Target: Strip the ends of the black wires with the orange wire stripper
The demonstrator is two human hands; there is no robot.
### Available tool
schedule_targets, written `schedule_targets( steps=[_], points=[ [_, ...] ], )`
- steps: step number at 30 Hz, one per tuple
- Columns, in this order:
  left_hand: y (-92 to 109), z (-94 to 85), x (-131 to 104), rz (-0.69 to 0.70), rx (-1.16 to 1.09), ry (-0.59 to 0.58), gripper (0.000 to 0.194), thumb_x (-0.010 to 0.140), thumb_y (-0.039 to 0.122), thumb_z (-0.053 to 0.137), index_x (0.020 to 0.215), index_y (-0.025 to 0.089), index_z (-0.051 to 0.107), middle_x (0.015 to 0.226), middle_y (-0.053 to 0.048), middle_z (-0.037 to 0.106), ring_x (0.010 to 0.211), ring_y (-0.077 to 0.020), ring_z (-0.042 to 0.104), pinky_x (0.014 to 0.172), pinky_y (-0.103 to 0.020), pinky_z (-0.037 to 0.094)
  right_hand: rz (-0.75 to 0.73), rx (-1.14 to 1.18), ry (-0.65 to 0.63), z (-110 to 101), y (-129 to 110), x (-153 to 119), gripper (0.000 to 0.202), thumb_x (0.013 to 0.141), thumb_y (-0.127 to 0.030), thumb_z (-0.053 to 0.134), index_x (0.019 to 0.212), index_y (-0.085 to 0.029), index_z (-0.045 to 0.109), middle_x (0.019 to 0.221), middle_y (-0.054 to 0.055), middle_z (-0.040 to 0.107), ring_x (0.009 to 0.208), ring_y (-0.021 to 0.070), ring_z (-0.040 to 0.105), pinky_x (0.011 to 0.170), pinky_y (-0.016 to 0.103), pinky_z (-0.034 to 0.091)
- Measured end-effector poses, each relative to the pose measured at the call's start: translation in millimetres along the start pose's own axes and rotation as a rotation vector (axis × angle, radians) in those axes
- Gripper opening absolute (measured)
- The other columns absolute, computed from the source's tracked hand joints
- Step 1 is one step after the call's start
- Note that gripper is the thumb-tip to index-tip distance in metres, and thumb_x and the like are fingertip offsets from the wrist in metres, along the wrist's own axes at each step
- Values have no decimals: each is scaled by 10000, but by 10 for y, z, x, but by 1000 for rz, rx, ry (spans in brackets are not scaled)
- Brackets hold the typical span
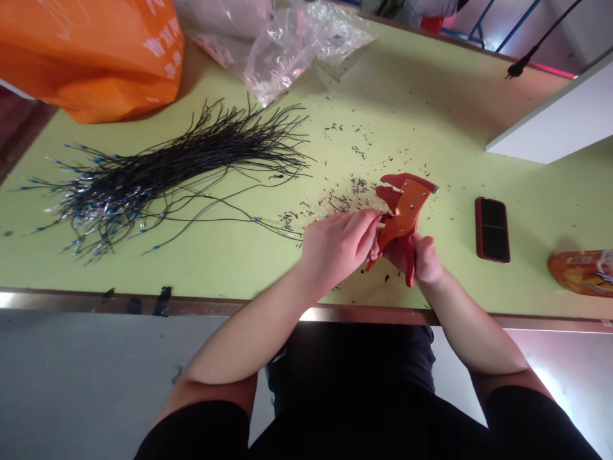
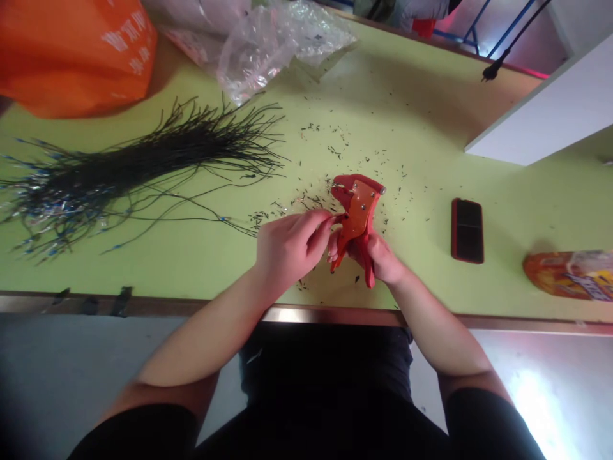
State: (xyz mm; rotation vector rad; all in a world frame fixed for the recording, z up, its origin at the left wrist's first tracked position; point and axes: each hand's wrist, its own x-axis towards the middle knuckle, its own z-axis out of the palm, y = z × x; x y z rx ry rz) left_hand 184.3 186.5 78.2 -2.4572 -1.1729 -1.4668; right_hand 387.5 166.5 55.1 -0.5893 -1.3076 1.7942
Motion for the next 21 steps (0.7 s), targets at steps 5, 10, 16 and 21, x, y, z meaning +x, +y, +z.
schedule_targets(
  steps=[5,10,16,21],
  points=[
    [9,11,-35,-8,31,-23,92,1061,173,609,1046,225,684,706,51,755,588,-105,646,540,-276,366,-9,11,47,-36,28,-24,486,1033,-682,674,1166,-227,779,953,65,772,884,230,788,814,387,698],
    [11,-12,-48,-6,35,-92,113,1064,168,599,1083,232,691,713,51,753,601,-109,639,551,-285,356,78,-99,219,-56,40,-62,467,987,-677,739,1168,-248,779,949,62,796,861,253,793,726,383,705],
    [12,-28,-40,2,58,-135,105,1091,198,584,1088,218,687,745,25,780,616,-109,663,564,-283,373,51,-56,273,-21,40,-21,499,988,-677,745,1243,-248,752,1052,76,827,943,267,826,855,461,727],
    [44,-19,-33,11,47,-129,97,1089,195,594,1046,216,679,747,32,775,614,-100,658,542,-292,341,1,-69,277,-34,105,-18,598,965,-790,682,1145,-226,760,922,80,818,906,293,830,811,490,734]
  ],
)
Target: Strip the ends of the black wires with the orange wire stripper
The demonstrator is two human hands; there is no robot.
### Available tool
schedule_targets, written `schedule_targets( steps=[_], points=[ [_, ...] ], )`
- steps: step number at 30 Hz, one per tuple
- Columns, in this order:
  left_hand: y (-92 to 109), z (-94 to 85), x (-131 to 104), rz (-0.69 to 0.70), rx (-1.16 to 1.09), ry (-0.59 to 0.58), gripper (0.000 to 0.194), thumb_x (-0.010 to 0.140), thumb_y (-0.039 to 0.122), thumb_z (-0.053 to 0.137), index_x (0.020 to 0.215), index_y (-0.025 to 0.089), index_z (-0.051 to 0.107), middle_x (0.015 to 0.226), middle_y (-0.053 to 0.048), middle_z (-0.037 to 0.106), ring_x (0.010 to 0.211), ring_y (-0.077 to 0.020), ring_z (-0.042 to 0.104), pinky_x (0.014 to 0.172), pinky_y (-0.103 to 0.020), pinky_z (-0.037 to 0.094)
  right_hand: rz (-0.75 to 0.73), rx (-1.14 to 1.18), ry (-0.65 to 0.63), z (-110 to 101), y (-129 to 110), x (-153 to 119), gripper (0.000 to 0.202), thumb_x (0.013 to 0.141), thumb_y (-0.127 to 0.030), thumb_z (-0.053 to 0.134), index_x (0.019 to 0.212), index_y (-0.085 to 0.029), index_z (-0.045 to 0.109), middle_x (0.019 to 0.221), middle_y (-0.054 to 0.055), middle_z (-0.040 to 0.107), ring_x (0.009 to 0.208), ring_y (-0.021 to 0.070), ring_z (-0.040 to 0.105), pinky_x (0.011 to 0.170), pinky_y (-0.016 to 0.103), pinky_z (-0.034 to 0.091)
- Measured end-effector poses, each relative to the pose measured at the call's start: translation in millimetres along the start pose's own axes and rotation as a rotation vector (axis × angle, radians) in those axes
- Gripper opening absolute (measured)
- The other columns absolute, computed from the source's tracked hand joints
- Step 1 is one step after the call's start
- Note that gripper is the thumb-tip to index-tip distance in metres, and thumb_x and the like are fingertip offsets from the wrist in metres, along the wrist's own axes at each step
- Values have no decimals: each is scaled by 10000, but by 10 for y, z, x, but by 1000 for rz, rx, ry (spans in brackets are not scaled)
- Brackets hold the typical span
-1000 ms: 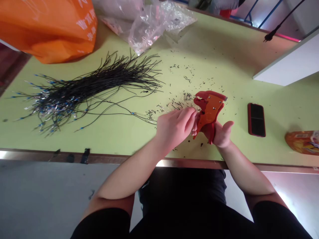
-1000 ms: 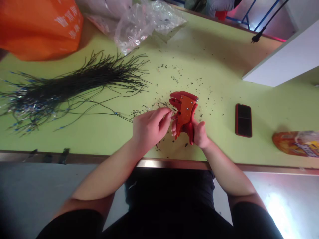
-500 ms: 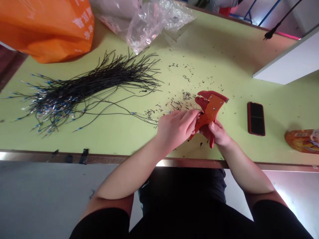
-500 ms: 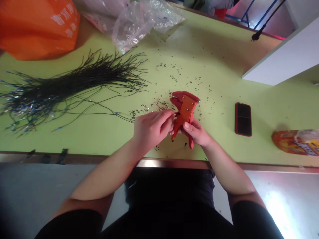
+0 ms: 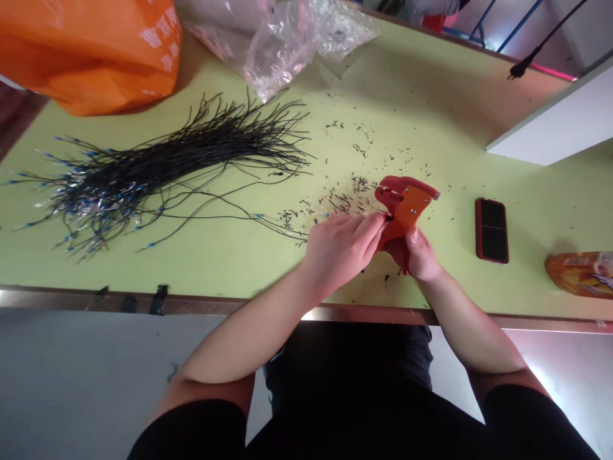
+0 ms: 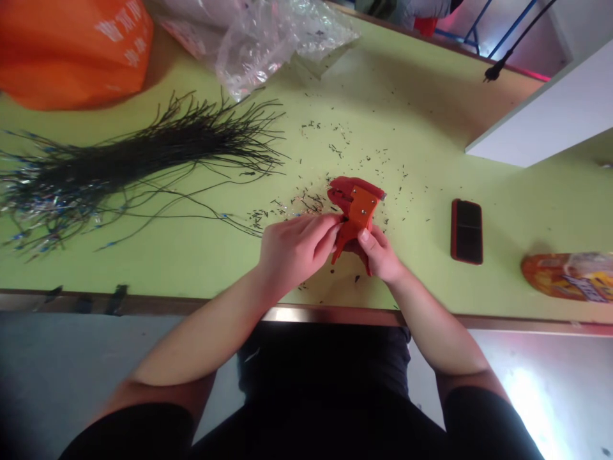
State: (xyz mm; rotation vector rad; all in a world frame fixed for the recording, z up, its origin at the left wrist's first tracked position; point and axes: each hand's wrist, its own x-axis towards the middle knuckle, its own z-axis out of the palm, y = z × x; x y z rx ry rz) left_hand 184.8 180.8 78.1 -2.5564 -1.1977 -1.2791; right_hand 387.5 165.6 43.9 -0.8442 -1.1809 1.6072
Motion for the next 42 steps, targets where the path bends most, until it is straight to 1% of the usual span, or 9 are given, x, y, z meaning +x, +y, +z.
schedule_targets(
  steps=[4,7,14,19,22,28,34,39,42],
  points=[
    [21,-5,12,25,23,56,125,1090,209,607,973,214,651,650,58,698,556,-87,599,514,-282,313,0,-23,18,22,-1,1,752,959,-922,504,1092,-227,760,918,107,800,1012,339,818,807,505,728],
    [31,-13,15,28,12,62,119,1091,213,603,980,220,644,615,71,662,536,-83,578,513,-279,308,27,-65,49,60,-23,5,881,930,-995,380,1217,-244,742,964,120,795,1072,362,801,790,504,723],
    [59,-29,16,32,-15,80,69,1073,183,613,1020,220,638,613,82,671,528,-81,589,512,-272,332,31,-111,60,63,-23,-18,892,936,-995,335,1356,-294,690,1047,130,784,1086,378,786,736,505,719],
    [62,-44,10,34,-22,44,82,1046,161,599,1016,225,640,633,68,682,544,-86,598,513,-271,329,41,-178,121,68,-27,-35,989,893,-1043,263,1254,-260,747,994,153,774,1051,399,791,684,522,718],
    [60,-41,10,39,-29,53,83,1035,153,601,1005,223,633,628,69,672,542,-87,592,506,-267,327,47,-157,90,78,-37,-38,1011,896,-1044,220,1211,-251,762,963,154,767,1025,390,795,672,515,717],
    [70,-42,13,35,-33,62,67,1038,161,604,1019,220,629,632,71,681,538,-86,597,507,-265,338,12,-158,118,86,-51,-58,963,911,-1029,283,1152,-234,770,906,143,757,977,370,796,659,486,710],
    [80,-73,21,41,-52,61,66,1064,171,598,1040,220,635,664,58,718,561,-85,634,515,-263,353,52,-149,102,79,-34,-74,997,880,-1060,248,1082,-240,778,750,103,720,796,335,791,580,466,687],
    [84,-54,26,48,-41,82,77,1073,186,613,1007,219,635,621,70,676,528,-83,606,502,-268,341,65,-145,100,74,7,-66,1012,848,-1086,240,1055,-258,785,514,0,503,541,269,666,455,415,606],
    [91,-39,26,55,-42,99,88,1077,190,614,994,213,635,610,70,667,524,-81,605,494,-271,331,66,-147,111,102,18,-64,1022,851,-1084,215,1082,-270,788,493,-15,446,484,243,584,443,410,579]
  ],
)
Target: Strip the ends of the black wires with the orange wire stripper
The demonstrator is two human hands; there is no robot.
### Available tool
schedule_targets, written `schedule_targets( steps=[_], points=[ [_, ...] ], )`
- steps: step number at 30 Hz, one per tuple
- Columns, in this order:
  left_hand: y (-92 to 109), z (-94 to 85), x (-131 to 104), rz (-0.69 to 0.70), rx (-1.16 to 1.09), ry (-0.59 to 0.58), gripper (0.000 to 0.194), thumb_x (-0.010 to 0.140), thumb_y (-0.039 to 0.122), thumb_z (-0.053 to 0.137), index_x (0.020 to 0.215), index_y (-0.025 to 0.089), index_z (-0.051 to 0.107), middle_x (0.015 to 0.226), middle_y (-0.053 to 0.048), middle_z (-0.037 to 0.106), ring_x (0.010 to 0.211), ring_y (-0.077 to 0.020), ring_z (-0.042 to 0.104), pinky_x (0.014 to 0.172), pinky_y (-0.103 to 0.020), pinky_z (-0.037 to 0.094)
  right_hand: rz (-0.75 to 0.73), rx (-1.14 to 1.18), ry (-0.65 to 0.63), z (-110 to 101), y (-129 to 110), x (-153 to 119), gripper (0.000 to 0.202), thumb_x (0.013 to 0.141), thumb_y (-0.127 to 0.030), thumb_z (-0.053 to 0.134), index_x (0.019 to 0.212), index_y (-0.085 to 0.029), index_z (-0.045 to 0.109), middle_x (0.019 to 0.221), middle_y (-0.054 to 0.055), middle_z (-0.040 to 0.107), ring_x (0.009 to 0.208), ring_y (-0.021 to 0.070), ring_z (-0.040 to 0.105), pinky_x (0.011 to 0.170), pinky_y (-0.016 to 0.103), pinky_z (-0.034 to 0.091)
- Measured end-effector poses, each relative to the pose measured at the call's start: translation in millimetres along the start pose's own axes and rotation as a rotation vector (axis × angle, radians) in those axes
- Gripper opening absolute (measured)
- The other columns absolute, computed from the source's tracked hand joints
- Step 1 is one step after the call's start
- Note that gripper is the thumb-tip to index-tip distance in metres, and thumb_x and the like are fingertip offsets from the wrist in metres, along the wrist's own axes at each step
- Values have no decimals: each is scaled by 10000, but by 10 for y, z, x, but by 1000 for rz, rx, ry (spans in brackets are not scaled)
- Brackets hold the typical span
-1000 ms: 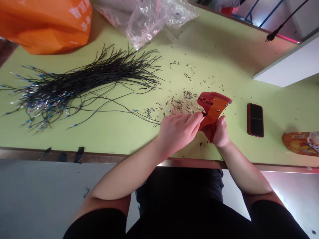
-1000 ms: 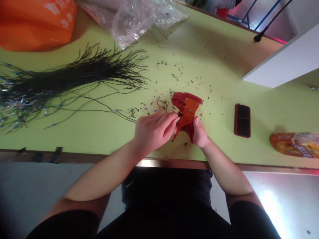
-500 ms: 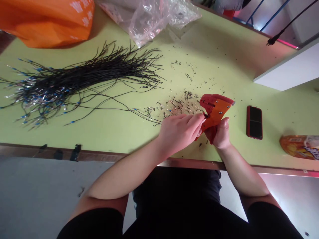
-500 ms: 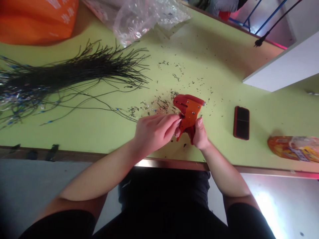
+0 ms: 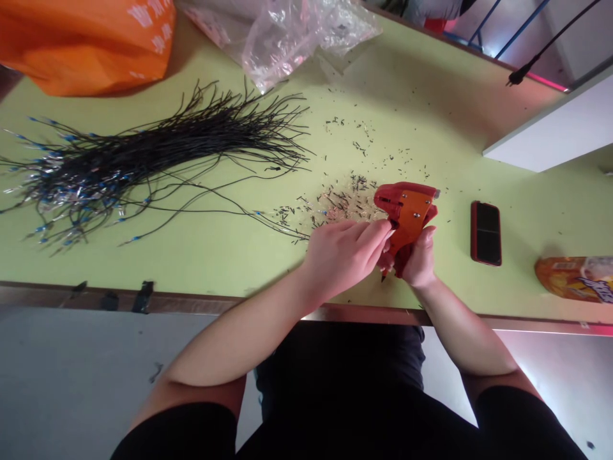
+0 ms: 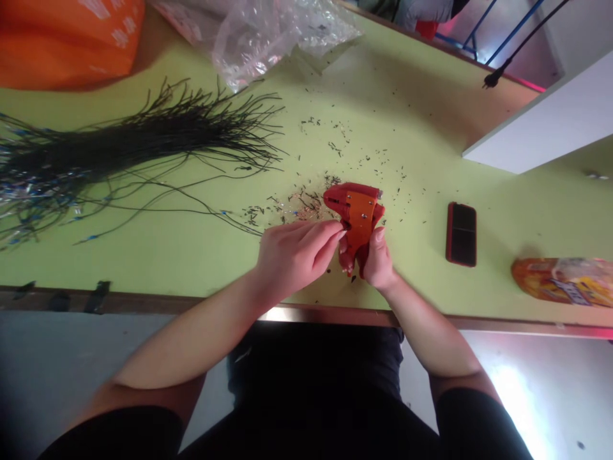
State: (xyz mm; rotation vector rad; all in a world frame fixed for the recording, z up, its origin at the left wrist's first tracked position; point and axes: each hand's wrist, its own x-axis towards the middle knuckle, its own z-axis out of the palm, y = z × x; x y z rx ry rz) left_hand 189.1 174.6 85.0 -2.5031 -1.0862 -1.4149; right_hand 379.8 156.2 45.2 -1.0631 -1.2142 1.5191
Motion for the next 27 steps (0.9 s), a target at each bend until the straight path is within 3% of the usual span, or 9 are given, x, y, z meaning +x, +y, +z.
schedule_targets(
  steps=[4,8,14,20,27],
  points=[
    [-34,5,-3,-31,-36,-2,104,1091,207,602,996,223,641,641,61,702,543,-80,624,515,-260,358,-11,37,-51,-3,-99,36,1009,847,-1085,223,1044,-269,783,611,51,587,635,291,687,534,460,643],
    [-138,-47,24,-120,-193,21,65,1099,206,605,1055,221,651,711,48,732,559,-64,616,532,-222,396,10,166,-163,-174,-266,111,981,845,-1080,305,990,-220,755,644,41,615,658,274,701,633,465,682],
    [-275,-135,56,-284,-380,-81,140,1146,228,455,1140,211,594,590,104,531,430,-57,424,482,-213,330,109,296,-440,-377,-281,131,1017,838,-1068,387,1069,-156,773,734,60,734,603,205,708,618,359,663],
    [-349,-68,31,-208,-269,-176,183,1150,287,439,1045,217,572,596,85,553,467,-83,483,511,-229,345,101,286,-515,-341,-216,119,1062,844,-1064,366,1124,-127,782,789,79,765,648,206,748,660,344,680],
    [-373,-17,25,-74,-135,-36,206,1139,232,482,1048,198,663,753,19,745,591,-90,616,578,-240,410,117,233,-502,-376,-219,153,1125,785,-1108,342,1200,-156,778,880,121,791,739,243,778,678,368,678]
  ],
)
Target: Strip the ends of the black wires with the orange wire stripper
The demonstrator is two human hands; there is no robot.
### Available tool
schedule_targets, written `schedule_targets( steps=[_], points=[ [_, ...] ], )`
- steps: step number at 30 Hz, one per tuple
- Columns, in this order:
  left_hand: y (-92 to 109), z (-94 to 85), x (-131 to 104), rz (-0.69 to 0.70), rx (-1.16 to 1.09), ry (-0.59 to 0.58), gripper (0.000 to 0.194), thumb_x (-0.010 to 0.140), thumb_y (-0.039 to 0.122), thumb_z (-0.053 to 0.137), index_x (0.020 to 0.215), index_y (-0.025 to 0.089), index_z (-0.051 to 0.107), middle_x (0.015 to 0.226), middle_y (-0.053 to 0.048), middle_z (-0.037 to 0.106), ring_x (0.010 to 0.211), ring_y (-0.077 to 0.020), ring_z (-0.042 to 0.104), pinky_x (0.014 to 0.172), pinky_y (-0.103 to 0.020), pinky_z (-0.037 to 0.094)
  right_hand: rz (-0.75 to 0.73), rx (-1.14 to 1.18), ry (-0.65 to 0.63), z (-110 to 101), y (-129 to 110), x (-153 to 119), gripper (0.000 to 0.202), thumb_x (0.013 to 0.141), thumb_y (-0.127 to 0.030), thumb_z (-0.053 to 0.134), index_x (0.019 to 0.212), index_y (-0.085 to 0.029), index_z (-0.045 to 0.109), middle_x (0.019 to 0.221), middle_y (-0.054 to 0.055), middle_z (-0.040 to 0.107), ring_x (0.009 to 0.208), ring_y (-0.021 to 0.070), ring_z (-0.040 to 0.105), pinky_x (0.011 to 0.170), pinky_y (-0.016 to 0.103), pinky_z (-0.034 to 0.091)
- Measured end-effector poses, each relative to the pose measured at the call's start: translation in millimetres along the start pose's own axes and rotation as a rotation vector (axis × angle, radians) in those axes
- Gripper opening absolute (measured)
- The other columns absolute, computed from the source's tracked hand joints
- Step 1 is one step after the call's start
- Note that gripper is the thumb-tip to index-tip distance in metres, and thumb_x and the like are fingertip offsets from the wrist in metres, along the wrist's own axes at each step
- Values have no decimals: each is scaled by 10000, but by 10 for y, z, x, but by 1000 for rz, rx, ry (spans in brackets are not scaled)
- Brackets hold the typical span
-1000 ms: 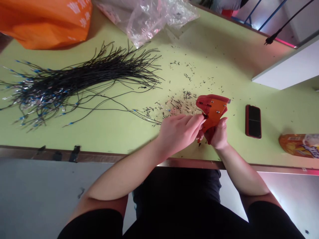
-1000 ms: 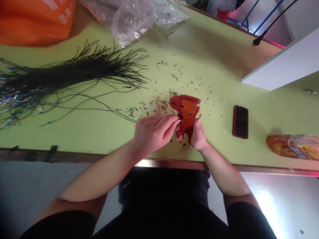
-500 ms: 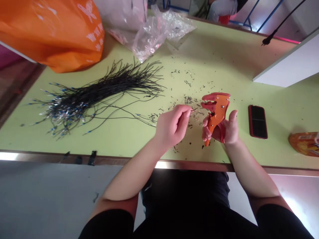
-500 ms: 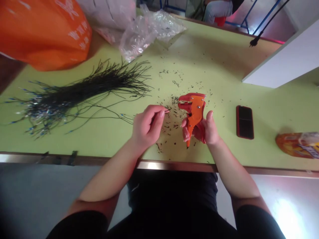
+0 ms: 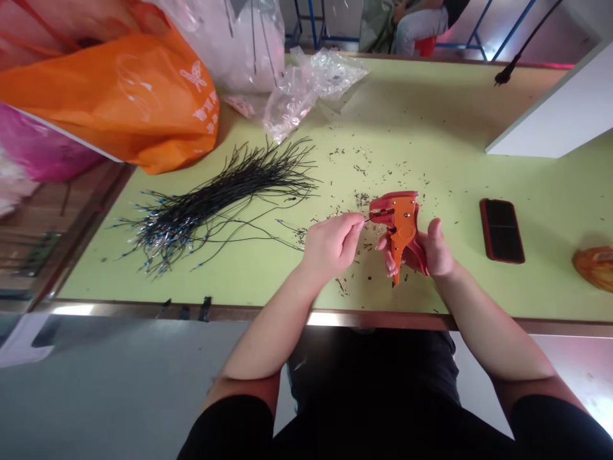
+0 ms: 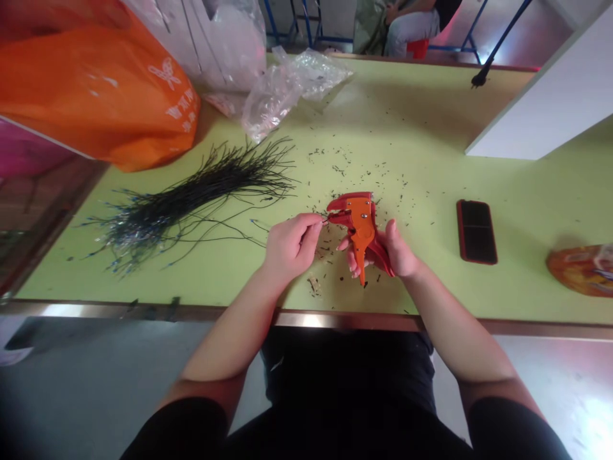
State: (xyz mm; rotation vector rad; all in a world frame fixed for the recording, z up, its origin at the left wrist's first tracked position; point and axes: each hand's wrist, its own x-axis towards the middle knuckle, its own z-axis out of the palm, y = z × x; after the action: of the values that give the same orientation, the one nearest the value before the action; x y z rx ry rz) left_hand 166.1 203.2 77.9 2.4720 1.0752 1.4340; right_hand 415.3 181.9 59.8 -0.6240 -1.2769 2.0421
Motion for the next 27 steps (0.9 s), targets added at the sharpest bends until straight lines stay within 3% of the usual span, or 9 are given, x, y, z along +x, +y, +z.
schedule_targets(
  steps=[5,10,16,22,27],
  points=[
    [-22,-6,-14,-38,35,-14,221,1133,225,490,1037,190,686,804,-4,779,644,-100,655,607,-248,436,36,-38,-42,56,4,26,1169,731,-1136,332,1265,-182,748,1001,146,805,863,276,803,834,435,696],
    [-70,-20,-25,-31,93,-74,275,1136,240,447,1068,192,709,875,-44,797,737,-137,706,662,-264,488,57,-56,-60,49,8,2,1194,710,-1145,323,1285,-187,742,1022,153,816,894,282,804,863,440,697],
    [-86,-27,-2,10,99,-44,250,1133,211,483,1001,194,694,801,-16,742,710,-125,662,631,-258,439,48,-82,-16,42,25,-11,1132,809,-1090,334,1331,-174,744,996,142,811,866,257,809,741,360,686],
    [-98,-29,-8,-6,128,-58,285,1143,233,463,971,204,689,766,-10,704,701,-132,644,608,-270,406,1,-82,-14,76,47,27,972,930,-1000,348,1134,-157,785,774,65,741,680,196,754,640,314,659],
    [-110,-1,-13,-6,66,-20,289,1150,253,465,982,204,695,786,-9,715,704,-130,630,632,-272,422,-9,-49,-21,97,53,30,907,970,-961,365,1053,-157,777,719,50,710,628,190,729,624,333,660]
  ],
)
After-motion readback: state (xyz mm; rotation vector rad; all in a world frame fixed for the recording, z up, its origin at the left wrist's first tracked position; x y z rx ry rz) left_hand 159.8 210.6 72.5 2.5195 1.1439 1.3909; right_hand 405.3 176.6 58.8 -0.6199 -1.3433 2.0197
